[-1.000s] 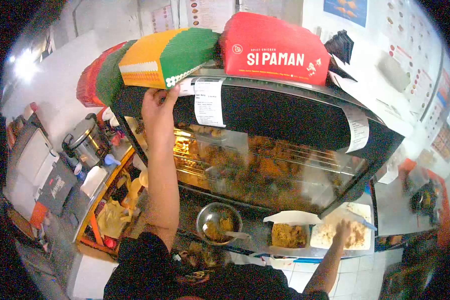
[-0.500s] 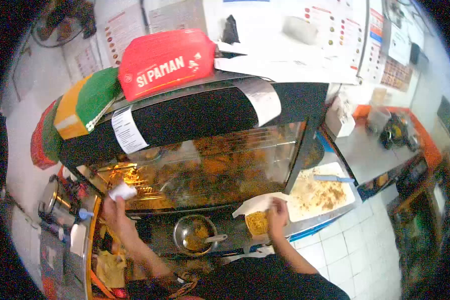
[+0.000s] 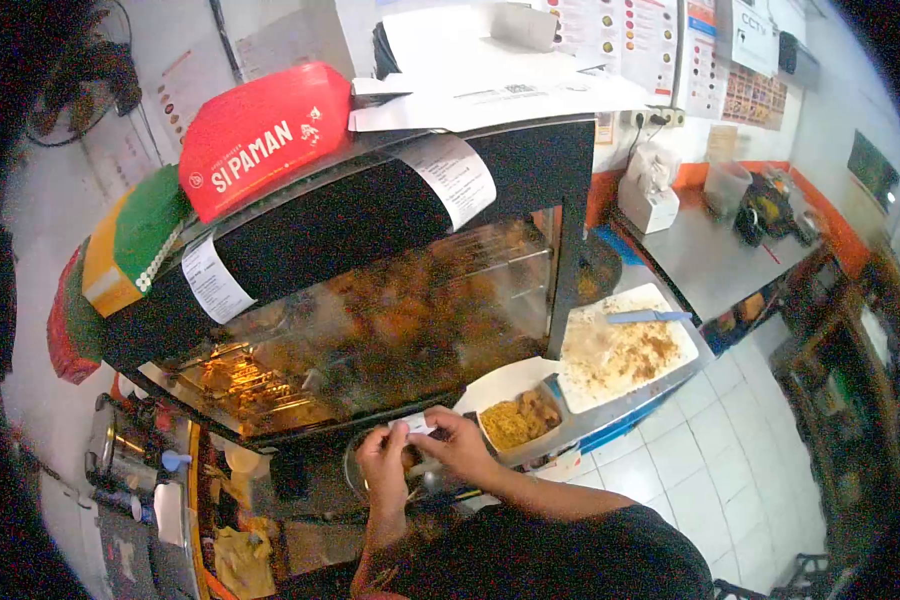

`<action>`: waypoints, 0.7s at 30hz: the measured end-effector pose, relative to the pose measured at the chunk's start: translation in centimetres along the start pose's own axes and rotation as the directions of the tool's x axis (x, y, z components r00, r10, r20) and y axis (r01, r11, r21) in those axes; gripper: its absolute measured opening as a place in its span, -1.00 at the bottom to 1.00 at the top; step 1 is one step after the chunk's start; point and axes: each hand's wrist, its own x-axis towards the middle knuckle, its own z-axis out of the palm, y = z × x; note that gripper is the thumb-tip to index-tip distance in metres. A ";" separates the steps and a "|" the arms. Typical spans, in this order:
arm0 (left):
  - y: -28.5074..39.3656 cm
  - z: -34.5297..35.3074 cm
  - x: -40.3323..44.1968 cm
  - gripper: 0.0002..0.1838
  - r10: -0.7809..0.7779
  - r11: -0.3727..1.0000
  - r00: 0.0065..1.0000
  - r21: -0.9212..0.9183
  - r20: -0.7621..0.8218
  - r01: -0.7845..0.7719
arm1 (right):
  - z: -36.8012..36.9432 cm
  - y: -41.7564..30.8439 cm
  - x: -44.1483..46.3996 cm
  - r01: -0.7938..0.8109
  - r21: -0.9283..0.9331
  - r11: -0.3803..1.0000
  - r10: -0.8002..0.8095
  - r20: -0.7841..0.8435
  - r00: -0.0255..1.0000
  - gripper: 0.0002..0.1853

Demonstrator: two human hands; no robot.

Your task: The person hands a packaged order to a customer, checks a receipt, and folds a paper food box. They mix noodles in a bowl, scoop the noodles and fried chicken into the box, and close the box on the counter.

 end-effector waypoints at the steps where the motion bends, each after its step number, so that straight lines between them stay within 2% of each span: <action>1: -0.7 0.0 0.0 -0.81 -0.042 0.999 0.997 -0.024 0.064 0.044 | -0.7 0.4 -0.3 -0.012 -0.070 0.997 0.010 -0.028 1.000 -0.87; 4: -0.6 2.6 -1.1 -0.75 -0.245 0.952 0.964 -0.162 0.104 0.259 | -3.4 0.3 -1.4 -0.130 0.115 0.985 0.143 -0.118 0.983 -0.88; 5: -3.5 2.9 -1.0 -0.70 -0.172 0.978 0.963 -0.078 0.205 0.192 | -4.6 -0.9 -1.7 -0.198 0.062 0.978 0.206 -0.171 0.964 -0.83; 6: -6.3 3.5 -1.3 -0.68 -0.270 0.956 0.918 -0.031 0.292 0.291 | -5.8 -1.2 -2.0 -0.176 0.097 0.980 0.196 -0.259 0.946 -0.82; 7: -11.2 4.3 -1.9 -0.65 -0.244 0.965 0.901 -0.004 0.358 0.263 | -6.9 -1.4 -2.3 -0.149 0.129 0.980 0.186 -0.346 0.920 -0.81; 8: -11.6 5.3 -2.6 -0.51 -0.482 0.876 0.776 0.236 0.406 0.420 | -8.1 -1.6 -2.7 -0.117 0.157 0.981 0.175 -0.431 0.885 -0.80; 9: -13.5 6.4 -3.7 -0.46 -0.484 0.874 0.778 0.254 0.401 0.413 | -9.4 -2.2 -3.2 -0.144 0.094 0.985 0.172 -0.488 0.856 -0.79; 10: -16.3 7.2 -4.5 -0.42 -0.485 0.873 0.780 0.271 0.395 0.406 | -10.7 -2.8 -3.9 -0.176 0.032 0.984 0.165 -0.541 0.825 -0.78; 13: -21.3 9.8 -5.3 -0.35 -0.258 0.881 0.931 0.458 0.259 0.117 | -13.2 -5.3 -5.9 -0.163 0.003 0.987 0.126 -0.645 0.754 -0.77; 16: -25.6 12.9 -3.9 -0.36 -0.411 0.895 0.911 0.173 -0.043 0.412 | -17.0 -4.8 -8.0 -0.056 -0.108 0.993 -0.033 -0.683 0.730 -0.80; 17: -30.6 12.3 -2.1 -0.38 -0.363 0.841 0.932 0.421 -0.026 0.339 | -18.2 -4.4 -9.0 -0.006 -0.150 0.989 -0.098 -0.679 0.728 -0.82; 19: -30.3 12.2 -0.7 -0.49 -0.353 0.773 0.933 0.539 -0.074 0.335 | -19.6 -5.9 -10.6 -0.015 -0.052 0.999 -0.026 -0.707 0.707 -0.84; 20: -32.4 11.6 0.4 -0.53 -0.291 0.761 0.953 0.583 -0.084 0.284 | -20.6 -6.5 -11.3 -0.017 -0.003 1.000 0.009 -0.717 0.698 -0.85; 21: -29.6 11.5 0.6 -0.61 -0.395 0.821 0.917 0.431 -0.049 0.376 | -22.2 -6.6 -12.3 -0.074 0.030 0.997 0.074 -0.699 0.712 -0.79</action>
